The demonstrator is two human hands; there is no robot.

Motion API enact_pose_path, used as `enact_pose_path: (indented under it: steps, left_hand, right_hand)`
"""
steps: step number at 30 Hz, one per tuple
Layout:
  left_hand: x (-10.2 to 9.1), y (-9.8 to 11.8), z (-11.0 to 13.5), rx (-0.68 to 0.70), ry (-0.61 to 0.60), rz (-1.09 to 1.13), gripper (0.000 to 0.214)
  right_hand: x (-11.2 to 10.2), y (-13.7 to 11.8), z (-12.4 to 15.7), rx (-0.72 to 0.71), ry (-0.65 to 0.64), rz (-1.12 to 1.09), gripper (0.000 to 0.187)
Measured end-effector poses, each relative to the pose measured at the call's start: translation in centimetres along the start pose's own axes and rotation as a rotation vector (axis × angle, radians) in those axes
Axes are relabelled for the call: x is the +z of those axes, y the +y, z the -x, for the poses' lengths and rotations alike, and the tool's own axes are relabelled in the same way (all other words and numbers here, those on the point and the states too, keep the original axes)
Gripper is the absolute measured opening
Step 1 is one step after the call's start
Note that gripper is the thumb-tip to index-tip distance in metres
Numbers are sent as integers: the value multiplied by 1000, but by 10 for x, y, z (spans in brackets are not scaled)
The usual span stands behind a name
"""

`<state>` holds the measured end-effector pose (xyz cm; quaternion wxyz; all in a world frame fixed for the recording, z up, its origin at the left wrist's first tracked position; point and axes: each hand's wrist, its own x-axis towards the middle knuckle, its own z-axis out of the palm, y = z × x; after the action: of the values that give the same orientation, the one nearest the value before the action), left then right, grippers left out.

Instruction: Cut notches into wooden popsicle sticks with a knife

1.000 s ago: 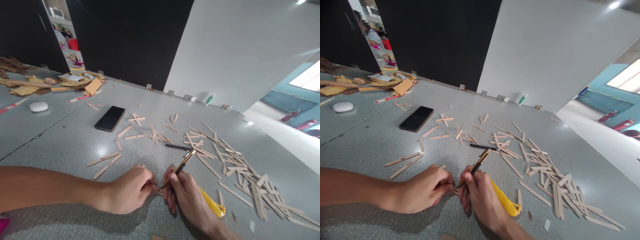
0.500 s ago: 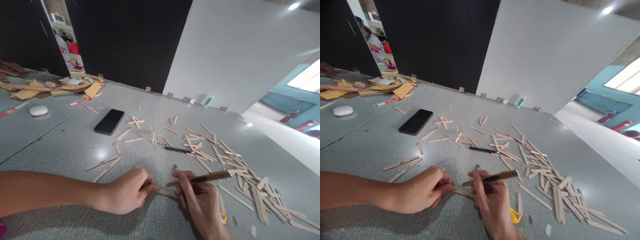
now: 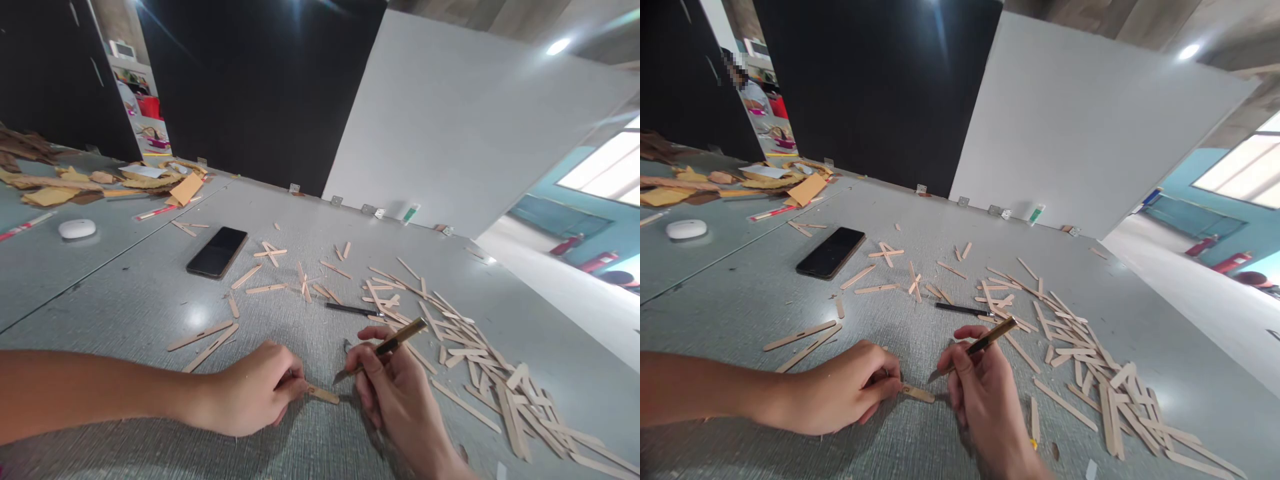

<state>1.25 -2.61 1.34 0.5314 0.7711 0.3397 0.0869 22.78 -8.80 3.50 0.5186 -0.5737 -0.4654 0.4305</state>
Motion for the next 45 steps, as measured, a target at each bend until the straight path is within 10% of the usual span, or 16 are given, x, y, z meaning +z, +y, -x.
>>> enact_pose_path:
  steps: [20, 35, 45]
  left_hand:
    - [-1, 1, 0, -4, -7, -27, 42]
    - [-2, 0, -1, 26, -7, -25, 40]
    - [-4, 4, -3, 74, -33, -49, 32]
  right_hand:
    - [-2, 2, 4, 126, -22, -149, 54]
    - [-3, 10, 20, -323, -310, 650, 34]
    - [14, 27, 19, -49, -285, 401, 43]
